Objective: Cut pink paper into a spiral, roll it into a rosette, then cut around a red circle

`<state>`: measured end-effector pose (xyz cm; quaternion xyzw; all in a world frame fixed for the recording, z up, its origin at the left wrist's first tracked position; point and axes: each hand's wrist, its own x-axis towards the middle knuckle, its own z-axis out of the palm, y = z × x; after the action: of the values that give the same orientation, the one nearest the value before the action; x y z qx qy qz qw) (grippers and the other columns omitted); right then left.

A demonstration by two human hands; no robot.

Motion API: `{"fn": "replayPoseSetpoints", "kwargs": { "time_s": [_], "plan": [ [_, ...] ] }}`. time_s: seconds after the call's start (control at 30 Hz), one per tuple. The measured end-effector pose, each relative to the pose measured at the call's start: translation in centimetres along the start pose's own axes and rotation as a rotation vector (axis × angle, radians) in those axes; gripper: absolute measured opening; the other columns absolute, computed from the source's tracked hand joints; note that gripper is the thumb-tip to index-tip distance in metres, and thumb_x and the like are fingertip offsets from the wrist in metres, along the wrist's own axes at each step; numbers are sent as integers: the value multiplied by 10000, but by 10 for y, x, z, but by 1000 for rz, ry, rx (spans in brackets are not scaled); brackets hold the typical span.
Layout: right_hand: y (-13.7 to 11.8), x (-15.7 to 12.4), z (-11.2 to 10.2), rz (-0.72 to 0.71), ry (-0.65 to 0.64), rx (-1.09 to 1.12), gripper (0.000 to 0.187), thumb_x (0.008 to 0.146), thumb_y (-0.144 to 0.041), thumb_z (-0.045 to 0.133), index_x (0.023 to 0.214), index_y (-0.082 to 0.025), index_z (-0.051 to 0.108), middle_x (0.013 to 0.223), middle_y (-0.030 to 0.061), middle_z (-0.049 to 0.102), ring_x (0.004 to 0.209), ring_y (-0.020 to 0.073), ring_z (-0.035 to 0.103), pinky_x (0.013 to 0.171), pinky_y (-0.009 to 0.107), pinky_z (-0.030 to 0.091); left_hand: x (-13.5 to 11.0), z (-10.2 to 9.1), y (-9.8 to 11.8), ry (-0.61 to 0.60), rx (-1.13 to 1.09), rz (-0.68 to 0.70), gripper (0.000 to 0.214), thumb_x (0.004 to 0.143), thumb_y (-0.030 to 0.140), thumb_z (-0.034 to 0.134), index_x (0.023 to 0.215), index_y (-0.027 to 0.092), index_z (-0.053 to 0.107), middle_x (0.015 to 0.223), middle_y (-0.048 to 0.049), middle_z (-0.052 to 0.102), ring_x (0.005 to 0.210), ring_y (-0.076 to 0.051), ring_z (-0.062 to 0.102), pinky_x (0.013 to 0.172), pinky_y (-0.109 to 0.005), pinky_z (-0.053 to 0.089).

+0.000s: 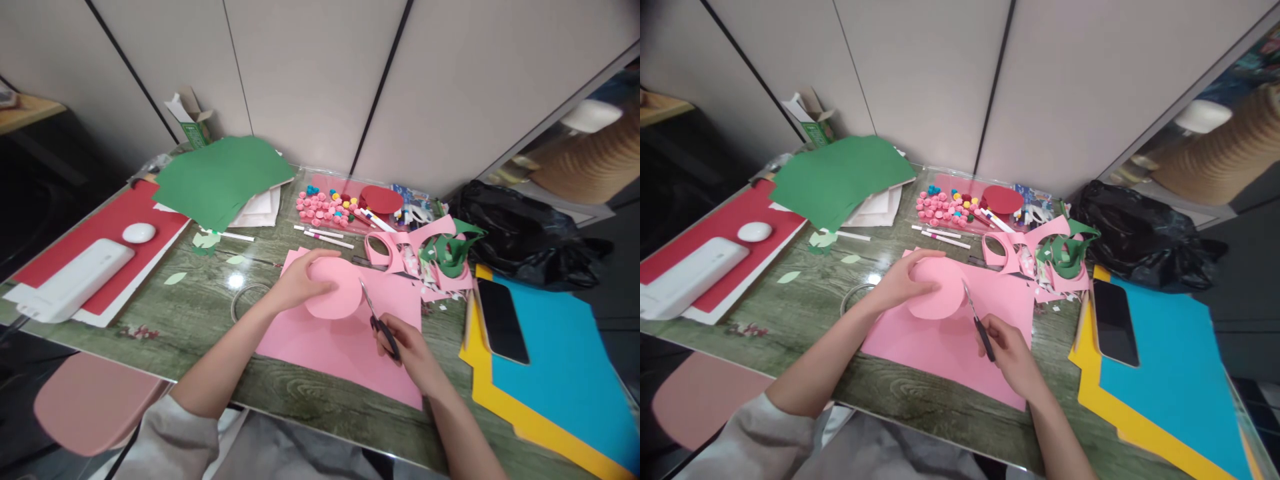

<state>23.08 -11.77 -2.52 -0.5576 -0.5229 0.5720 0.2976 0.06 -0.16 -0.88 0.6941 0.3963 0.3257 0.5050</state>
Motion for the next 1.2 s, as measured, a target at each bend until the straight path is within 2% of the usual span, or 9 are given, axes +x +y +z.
{"fn": "replayPoseSetpoints", "kwargs": {
  "time_s": [0.37, 0.6, 0.8, 1.13, 1.2],
  "plan": [
    [-11, -2, 0, 9, -38, 57, 199, 876, -355, 490, 821, -164, 503, 602, -24, 483, 539, 91, 366, 471, 226, 254, -2, 1, 7, -100, 44, 38, 508, 689, 202, 647, 1182, 227, 524, 1270, -54, 536, 1178, -236, 491, 1028, -410, 362],
    [-5, -1, 0, -47, -46, 69, 224, 874, -381, 484, 804, -169, 503, 598, -26, 483, 559, 104, 387, 498, 234, 269, -2, -1, 7, -109, 43, 46, 506, 691, 183, 639, 1182, 229, 523, 1267, -55, 534, 1180, -235, 486, 1021, -412, 363],
    [-5, -3, -1, -23, -48, 35, 180, 891, -311, 473, 787, -169, 504, 607, -26, 492, 565, 99, 398, 515, 233, 276, -2, -3, 8, -125, 37, 59, 508, 692, 168, 638, 1185, 218, 525, 1261, -50, 544, 1170, -218, 494, 1018, -385, 368],
    [-1, -2, -3, -46, -69, 35, 232, 903, -318, 463, 723, -173, 488, 586, -39, 480, 511, 79, 349, 481, 229, 251, -2, -8, 10, -154, 56, 55, 516, 685, 175, 641, 1185, 247, 539, 1258, -31, 562, 1173, -231, 499, 1012, -396, 372],
    [-1, -2, -3, -39, -59, 25, 227, 901, -305, 462, 718, -174, 485, 589, -37, 488, 512, 78, 349, 479, 226, 255, -1, -7, 7, -128, 46, 48, 542, 679, 171, 650, 1202, 248, 532, 1281, -33, 543, 1193, -231, 481, 1024, -390, 361]
  ]
}}
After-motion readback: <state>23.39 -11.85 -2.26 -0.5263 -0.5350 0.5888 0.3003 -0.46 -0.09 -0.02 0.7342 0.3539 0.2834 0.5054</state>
